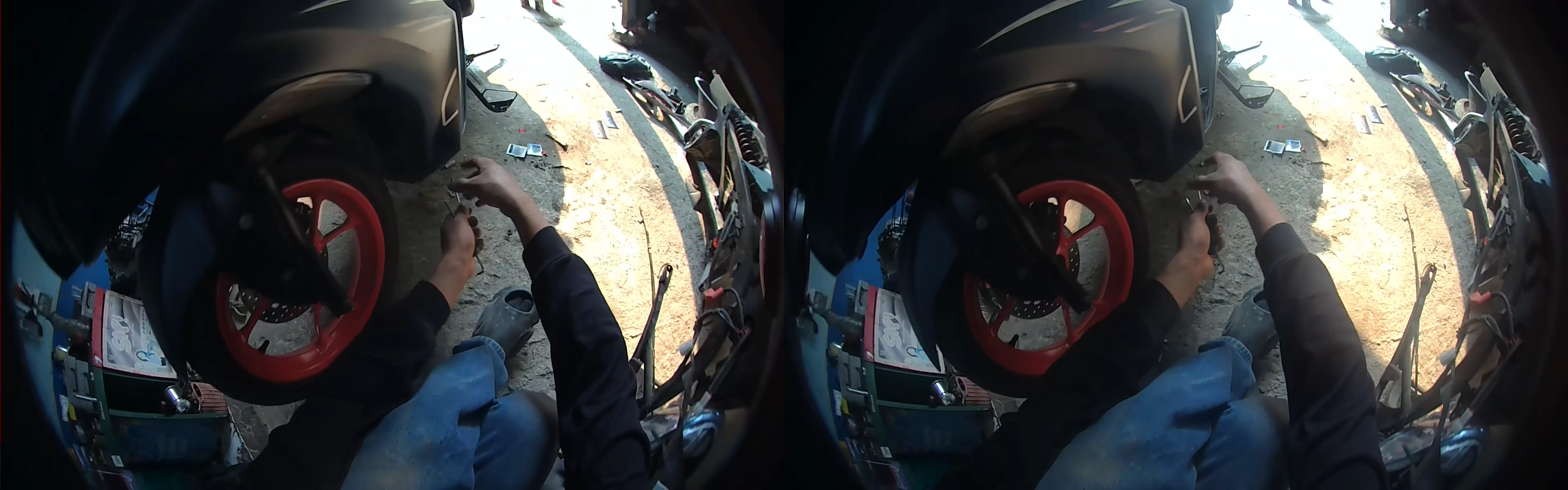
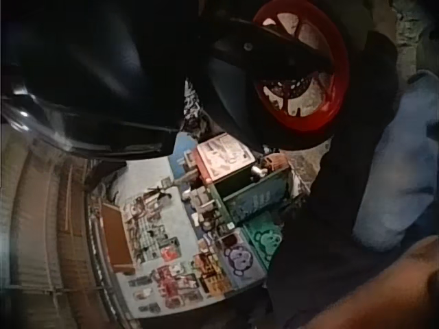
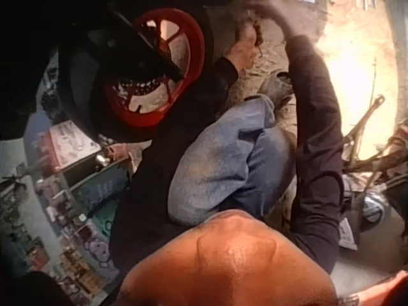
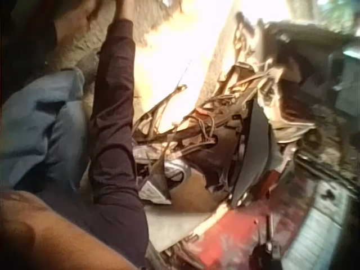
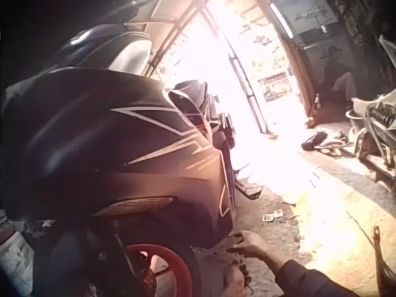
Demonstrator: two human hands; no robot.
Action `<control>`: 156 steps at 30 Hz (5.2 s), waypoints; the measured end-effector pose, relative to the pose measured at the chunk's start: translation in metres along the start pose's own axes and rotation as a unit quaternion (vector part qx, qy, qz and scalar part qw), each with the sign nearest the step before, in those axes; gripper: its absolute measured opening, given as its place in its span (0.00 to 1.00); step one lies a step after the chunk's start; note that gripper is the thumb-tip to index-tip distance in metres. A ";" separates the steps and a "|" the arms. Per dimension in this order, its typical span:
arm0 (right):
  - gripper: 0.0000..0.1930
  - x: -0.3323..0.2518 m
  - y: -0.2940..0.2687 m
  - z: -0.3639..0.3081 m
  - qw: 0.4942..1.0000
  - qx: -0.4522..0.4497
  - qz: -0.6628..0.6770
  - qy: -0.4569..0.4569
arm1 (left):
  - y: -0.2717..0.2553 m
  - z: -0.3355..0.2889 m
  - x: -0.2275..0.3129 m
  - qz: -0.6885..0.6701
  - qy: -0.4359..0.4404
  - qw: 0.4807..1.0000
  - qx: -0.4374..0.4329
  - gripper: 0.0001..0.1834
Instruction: The person removes and replaces panels and screws on the body of a motorcycle using a screwdriver.
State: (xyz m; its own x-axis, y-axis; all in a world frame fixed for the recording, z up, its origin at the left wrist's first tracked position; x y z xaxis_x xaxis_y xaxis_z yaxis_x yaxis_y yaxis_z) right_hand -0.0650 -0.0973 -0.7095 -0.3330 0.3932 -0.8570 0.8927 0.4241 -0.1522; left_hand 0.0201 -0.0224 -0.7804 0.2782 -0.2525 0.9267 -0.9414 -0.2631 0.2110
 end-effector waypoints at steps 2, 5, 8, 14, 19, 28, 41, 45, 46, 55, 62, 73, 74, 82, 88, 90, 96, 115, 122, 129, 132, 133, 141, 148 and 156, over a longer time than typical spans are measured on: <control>0.38 -0.034 -0.017 -0.034 0.961 0.264 -0.011 -0.084 | -0.022 -0.001 0.012 -0.011 -0.009 1.000 0.007 0.13; 0.55 -0.070 -0.021 -0.062 0.894 0.414 -0.058 -0.162 | -0.023 -0.007 0.055 0.029 0.025 0.999 0.000 0.13; 0.62 -0.118 -0.013 -0.091 0.841 0.494 -0.068 -0.210 | -0.037 -0.006 0.095 0.048 0.093 0.994 0.032 0.14; 0.69 -0.154 -0.016 -0.077 0.765 0.530 -0.060 -0.359 | -0.053 0.030 0.129 0.159 0.255 0.953 0.026 0.15; 0.72 -0.153 -0.031 -0.067 0.825 0.434 -0.025 -0.362 | -0.048 0.033 0.154 0.172 0.282 0.944 0.020 0.15; 0.65 -0.144 -0.051 -0.061 0.814 0.500 -0.125 -0.268 | -0.042 -0.015 0.179 0.092 0.191 0.975 -0.065 0.13; 0.43 -0.146 -0.025 -0.048 0.834 0.488 -0.178 -0.185 | -0.021 0.013 0.197 0.254 0.259 0.925 -0.113 0.20; 0.51 -0.133 -0.010 -0.040 0.961 0.262 0.058 -0.073 | -0.027 -0.002 0.218 0.314 0.288 0.903 -0.056 0.18; 0.51 -0.140 -0.001 -0.056 0.960 0.263 0.053 -0.074 | -0.027 -0.006 0.224 0.307 0.300 0.903 -0.030 0.17; 0.33 -0.216 0.033 -0.190 0.721 0.602 -0.118 -0.322 | -0.036 -0.050 0.254 0.207 0.401 0.891 0.040 0.13; 0.28 -0.212 0.027 -0.206 0.692 0.607 -0.106 -0.376 | -0.030 -0.043 0.238 0.273 0.396 0.875 -0.052 0.20; 0.22 -0.231 0.042 -0.195 0.729 0.551 -0.079 -0.398 | -0.007 0.013 0.216 0.652 0.570 0.499 0.012 0.20; 0.25 -0.222 0.032 -0.194 0.732 0.563 -0.081 -0.374 | 0.011 0.005 0.204 0.711 0.577 0.401 -0.006 0.20; 0.45 -0.190 0.015 -0.156 0.748 0.580 -0.131 -0.296 | 0.015 -0.032 0.191 0.755 0.541 0.367 -0.056 0.13; 0.33 -0.170 -0.003 -0.117 0.757 0.564 -0.136 -0.300 | 0.010 -0.023 0.159 0.709 0.435 0.502 -0.235 0.15; 0.31 -0.171 0.002 -0.119 0.747 0.575 -0.123 -0.310 | -0.001 -0.013 0.154 0.698 0.375 0.559 -0.242 0.15; 0.32 -0.158 -0.027 -0.120 0.746 0.573 -0.132 -0.313 | -0.038 0.061 0.048 0.716 0.296 0.567 -0.281 0.13; 0.36 -0.011 0.003 0.043 0.823 0.538 0.009 -0.181 | -0.051 0.044 0.123 0.558 0.244 0.791 -0.060 0.18; 0.40 -0.071 0.048 -0.018 0.750 0.582 -0.021 -0.314 | -0.102 0.104 0.084 0.665 0.294 0.685 -0.046 0.17; 0.38 -0.066 0.032 -0.006 0.758 0.576 0.029 -0.305 | -0.081 0.121 0.062 0.728 0.340 0.582 -0.126 0.15; 0.38 -0.045 0.010 -0.009 0.776 0.577 0.034 -0.253 | -0.057 0.080 0.085 0.647 0.297 0.695 -0.107 0.16; 0.38 -0.051 0.011 -0.013 0.773 0.579 0.035 -0.256 | -0.065 0.070 0.097 0.575 0.251 0.776 -0.067 0.16; 0.41 -0.016 -0.032 -0.015 0.654 0.734 -0.049 -0.177 | -0.045 0.058 0.105 0.622 0.300 0.717 -0.094 0.17; 0.34 -0.044 -0.044 -0.018 0.898 0.419 -0.039 -0.130 | -0.043 0.049 0.138 0.427 0.342 0.836 -0.044 0.18; 0.21 -0.039 0.054 -0.020 0.980 0.064 0.190 0.015 | -0.012 0.022 0.120 0.062 0.248 0.957 -0.136 0.13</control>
State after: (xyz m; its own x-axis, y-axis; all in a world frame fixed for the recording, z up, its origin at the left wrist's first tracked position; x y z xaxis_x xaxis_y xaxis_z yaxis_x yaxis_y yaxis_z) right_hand -0.0098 -0.0729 -0.6748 0.0245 0.5280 -0.8489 0.9840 0.1373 0.1138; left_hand 0.0692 -0.0704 -0.6786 0.0997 0.2245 0.9694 -0.9949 0.0090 0.1003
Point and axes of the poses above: each hand's wrist, its own z-axis towards the middle knuckle, its own y-axis out of the palm, x = y × z, the point moved 10 cm from there along z, towards the middle knuckle, and after that the axes turned 15 degrees about y, right-handed, at the moved point
